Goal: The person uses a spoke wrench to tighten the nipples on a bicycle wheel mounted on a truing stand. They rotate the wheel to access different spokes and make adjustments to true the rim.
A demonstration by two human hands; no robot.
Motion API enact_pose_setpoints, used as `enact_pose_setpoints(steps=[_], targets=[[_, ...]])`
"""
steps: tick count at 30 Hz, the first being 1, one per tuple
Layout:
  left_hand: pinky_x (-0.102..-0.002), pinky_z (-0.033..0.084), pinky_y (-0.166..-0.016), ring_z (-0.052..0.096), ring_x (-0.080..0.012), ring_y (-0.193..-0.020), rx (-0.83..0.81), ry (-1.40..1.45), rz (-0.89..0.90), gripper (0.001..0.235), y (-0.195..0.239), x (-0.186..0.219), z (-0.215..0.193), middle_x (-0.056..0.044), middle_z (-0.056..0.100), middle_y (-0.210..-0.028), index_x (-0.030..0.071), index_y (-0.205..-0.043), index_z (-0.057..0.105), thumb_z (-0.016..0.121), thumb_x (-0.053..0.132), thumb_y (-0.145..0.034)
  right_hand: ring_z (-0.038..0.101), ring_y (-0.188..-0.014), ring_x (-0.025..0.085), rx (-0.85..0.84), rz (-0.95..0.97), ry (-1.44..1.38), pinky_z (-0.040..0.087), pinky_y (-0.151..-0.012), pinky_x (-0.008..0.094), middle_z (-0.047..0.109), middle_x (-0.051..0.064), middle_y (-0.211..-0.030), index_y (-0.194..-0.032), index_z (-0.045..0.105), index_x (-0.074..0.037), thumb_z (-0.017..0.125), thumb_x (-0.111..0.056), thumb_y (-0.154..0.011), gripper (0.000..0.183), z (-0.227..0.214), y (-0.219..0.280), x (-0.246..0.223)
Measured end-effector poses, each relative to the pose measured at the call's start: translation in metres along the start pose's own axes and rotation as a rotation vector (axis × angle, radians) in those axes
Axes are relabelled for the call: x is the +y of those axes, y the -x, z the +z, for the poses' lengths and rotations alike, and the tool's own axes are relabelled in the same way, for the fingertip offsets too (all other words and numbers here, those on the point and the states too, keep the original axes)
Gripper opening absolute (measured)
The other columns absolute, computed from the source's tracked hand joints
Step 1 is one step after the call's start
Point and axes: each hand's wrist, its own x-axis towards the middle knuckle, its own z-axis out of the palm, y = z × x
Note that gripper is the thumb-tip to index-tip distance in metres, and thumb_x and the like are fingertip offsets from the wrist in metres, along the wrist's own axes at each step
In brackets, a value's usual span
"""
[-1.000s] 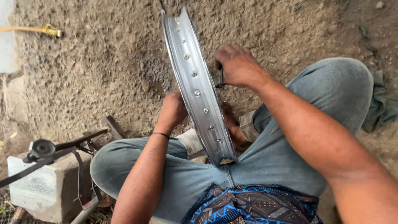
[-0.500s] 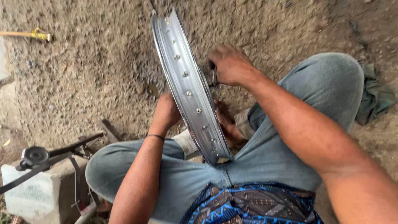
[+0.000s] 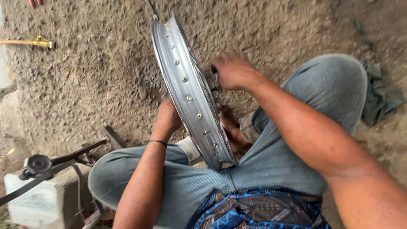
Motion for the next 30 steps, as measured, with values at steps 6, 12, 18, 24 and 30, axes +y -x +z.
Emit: enact_pose_setpoints(steps=[6,12,18,24,30], targets=[[-0.048,0.057,-0.078,0.07,-0.0436,-0.093,-0.022,0.082,-0.064,0.024,-0.006,-0.002,-0.001,-0.022,0.074,-0.099,0.005,-0.104,0.074,0.072,0.017,-0.084,0.059,-0.13,0.033,-0.234,0.102,-0.024,0.037,-0.118,0.053,0.067,0.018,-0.13,-0.123,0.07,-0.005,0.062,-0.006,-0.083,0.041,-0.005,-0.001,0.008],[-0.046,0.058,-0.077,0.071,-0.0428,-0.089,-0.01,0.064,0.0,0.023,-0.007,-0.007,0.0,-0.022,0.074,-0.097,0.002,-0.102,0.073,0.073,0.014,-0.082,0.062,-0.115,0.03,-0.269,-0.105,0.334,0.043,-0.109,0.056,0.07,0.014,-0.11,-0.105,0.072,-0.007,0.057,-0.01,-0.095,0.018,0.026,0.008,0.006],[-0.046,0.059,-0.076,0.073,-0.0407,-0.088,-0.052,0.161,-0.121,0.026,-0.004,-0.011,0.007,-0.021,0.074,-0.096,0.002,-0.103,0.073,0.074,0.017,-0.082,0.061,-0.096,0.028,-0.431,-0.038,0.566,0.048,-0.092,0.051,0.065,0.015,-0.086,-0.091,0.071,-0.009,0.06,-0.018,-0.086,0.016,0.044,0.006,0.008],[-0.048,0.057,-0.082,0.068,-0.0459,-0.098,-0.013,0.084,-0.003,0.025,-0.001,-0.016,0.012,-0.024,0.073,-0.103,0.001,-0.106,0.072,0.073,0.017,-0.086,0.071,-0.078,0.038,0.052,-0.18,0.237,0.054,-0.065,0.049,0.072,0.02,-0.085,-0.096,0.071,-0.004,0.066,-0.016,-0.078,0.023,0.042,0.004,0.017],[-0.046,0.057,-0.085,0.071,-0.0417,-0.099,0.002,0.202,-0.054,0.034,0.001,-0.019,0.008,-0.024,0.073,-0.107,-0.001,-0.113,0.07,0.072,0.013,-0.082,0.071,-0.083,0.039,0.347,-0.279,0.093,0.052,-0.072,0.062,0.075,0.021,-0.095,-0.1,0.076,-0.003,0.066,-0.018,-0.059,0.044,0.047,0.0,0.012]])
